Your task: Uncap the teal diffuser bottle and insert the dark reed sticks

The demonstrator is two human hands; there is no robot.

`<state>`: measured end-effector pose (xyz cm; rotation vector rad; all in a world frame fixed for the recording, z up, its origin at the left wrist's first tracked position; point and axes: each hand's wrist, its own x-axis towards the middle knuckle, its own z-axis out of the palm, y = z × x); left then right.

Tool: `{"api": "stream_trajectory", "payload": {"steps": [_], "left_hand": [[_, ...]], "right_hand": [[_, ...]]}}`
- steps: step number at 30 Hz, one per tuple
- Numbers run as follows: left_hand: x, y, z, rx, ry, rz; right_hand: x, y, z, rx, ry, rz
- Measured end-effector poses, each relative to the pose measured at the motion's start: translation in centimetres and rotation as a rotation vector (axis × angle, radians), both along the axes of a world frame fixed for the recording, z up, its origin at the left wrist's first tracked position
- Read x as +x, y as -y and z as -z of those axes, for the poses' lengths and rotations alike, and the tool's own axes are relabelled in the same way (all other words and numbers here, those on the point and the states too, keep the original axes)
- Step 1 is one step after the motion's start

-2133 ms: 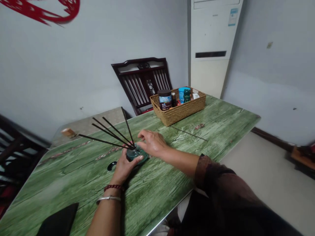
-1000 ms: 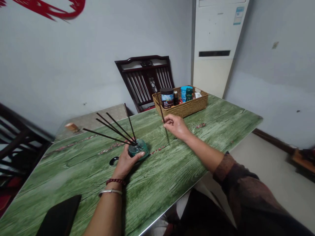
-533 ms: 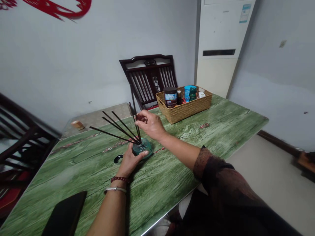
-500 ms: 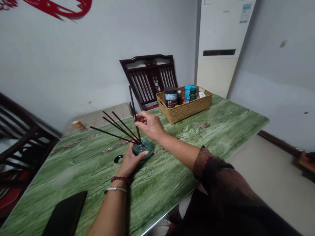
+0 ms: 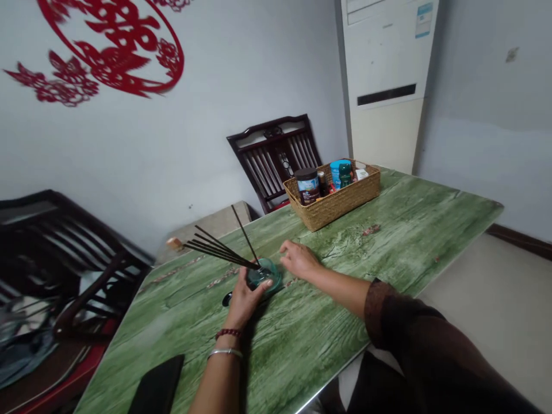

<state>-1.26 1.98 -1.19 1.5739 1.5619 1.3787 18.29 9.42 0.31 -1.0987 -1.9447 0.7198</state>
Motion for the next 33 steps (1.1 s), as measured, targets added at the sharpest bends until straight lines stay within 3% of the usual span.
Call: {"api": "stream_trajectory", "payload": {"steps": [3, 5, 16, 22, 27, 33], "left_hand": [[-0.3, -1.1, -0.4, -0.033, -0.030, -0.033], [-0.7, -2.4, -0.7, -0.044, -0.023, -0.033], [-3.4, -10.5, -1.0, -0.087, 0.081, -0.090], [-3.8, -13.2, -1.0, -0.106, 0.140, -0.145], [-3.5, -12.0, -1.2, -0.085, 0.243, -0.246], [-2.5, -6.1, -1.2, -0.091, 0.454, -0.272]], "right_hand": [[0.6, -1.5, 2.4, -0.180, -0.021, 0.027], [0.7, -2.0, 3.1, -0.233, -0.077, 0.040], [0.8, -2.1, 2.9, -0.269, -0.177, -0.020], [0.7, -2.1, 3.2, -0.258, -0.143, -0.014], [0.6, -2.2, 3.4, -0.262, -0.146, -0.020], [0.8, -2.3, 3.3, -0.256, -0.161, -0.030]]}}
